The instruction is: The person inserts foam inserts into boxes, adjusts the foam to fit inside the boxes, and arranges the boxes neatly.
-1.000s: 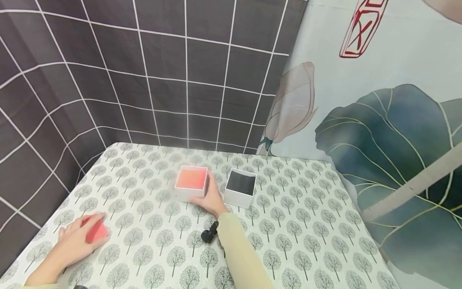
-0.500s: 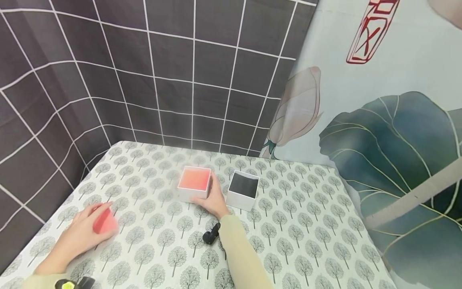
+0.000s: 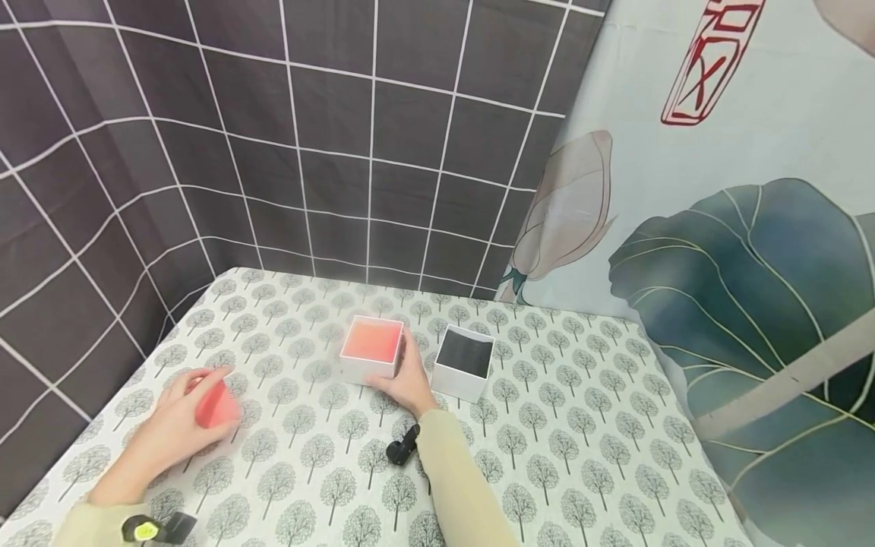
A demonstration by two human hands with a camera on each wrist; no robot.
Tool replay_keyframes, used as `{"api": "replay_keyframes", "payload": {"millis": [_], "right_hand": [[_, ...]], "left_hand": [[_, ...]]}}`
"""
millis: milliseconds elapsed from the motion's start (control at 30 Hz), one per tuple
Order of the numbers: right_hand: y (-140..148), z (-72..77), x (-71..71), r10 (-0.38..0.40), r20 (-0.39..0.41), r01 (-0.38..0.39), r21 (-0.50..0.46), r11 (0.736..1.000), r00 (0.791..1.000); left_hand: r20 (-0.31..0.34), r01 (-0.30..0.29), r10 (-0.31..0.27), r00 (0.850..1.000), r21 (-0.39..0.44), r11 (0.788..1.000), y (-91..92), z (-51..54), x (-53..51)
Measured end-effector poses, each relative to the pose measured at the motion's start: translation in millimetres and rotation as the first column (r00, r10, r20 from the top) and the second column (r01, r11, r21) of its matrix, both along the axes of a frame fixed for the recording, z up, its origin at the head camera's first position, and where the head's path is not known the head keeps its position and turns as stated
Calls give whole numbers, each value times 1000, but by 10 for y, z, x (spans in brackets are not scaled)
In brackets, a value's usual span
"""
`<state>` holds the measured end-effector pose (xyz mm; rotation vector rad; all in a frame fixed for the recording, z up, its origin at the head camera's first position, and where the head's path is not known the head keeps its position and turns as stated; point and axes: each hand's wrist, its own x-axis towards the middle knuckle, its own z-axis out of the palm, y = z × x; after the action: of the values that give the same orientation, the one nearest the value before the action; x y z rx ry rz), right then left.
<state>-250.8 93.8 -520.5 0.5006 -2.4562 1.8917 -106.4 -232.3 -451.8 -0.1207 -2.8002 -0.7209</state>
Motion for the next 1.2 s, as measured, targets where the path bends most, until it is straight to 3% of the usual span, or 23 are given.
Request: {"api": "replay_keyframes", "payload": {"millis": [267,567,733,967,1200], "right_hand": [[-12,8,10,-16,-13,16,18,1000,1000],[2,-28,13,-25,-11,25,25,999,1000],[0,-3,11,-15,-18,15,37,999,1000],[-13,301,180,17,-19,-17,-2,1000,1000],[-15,386,232,7,-7,-7,44,999,1000]], "left_hand": [[29,36,-36,999,3,999,180,78,-105],[10,98,-99,995,73,993,416,83,-225],[2,133,-133,991,27,991,562,119,-325],[-12,194,-196,981,-70,978,772,214,-458],[-18,251,-257,966,-158,955,907,322,-573]]}}
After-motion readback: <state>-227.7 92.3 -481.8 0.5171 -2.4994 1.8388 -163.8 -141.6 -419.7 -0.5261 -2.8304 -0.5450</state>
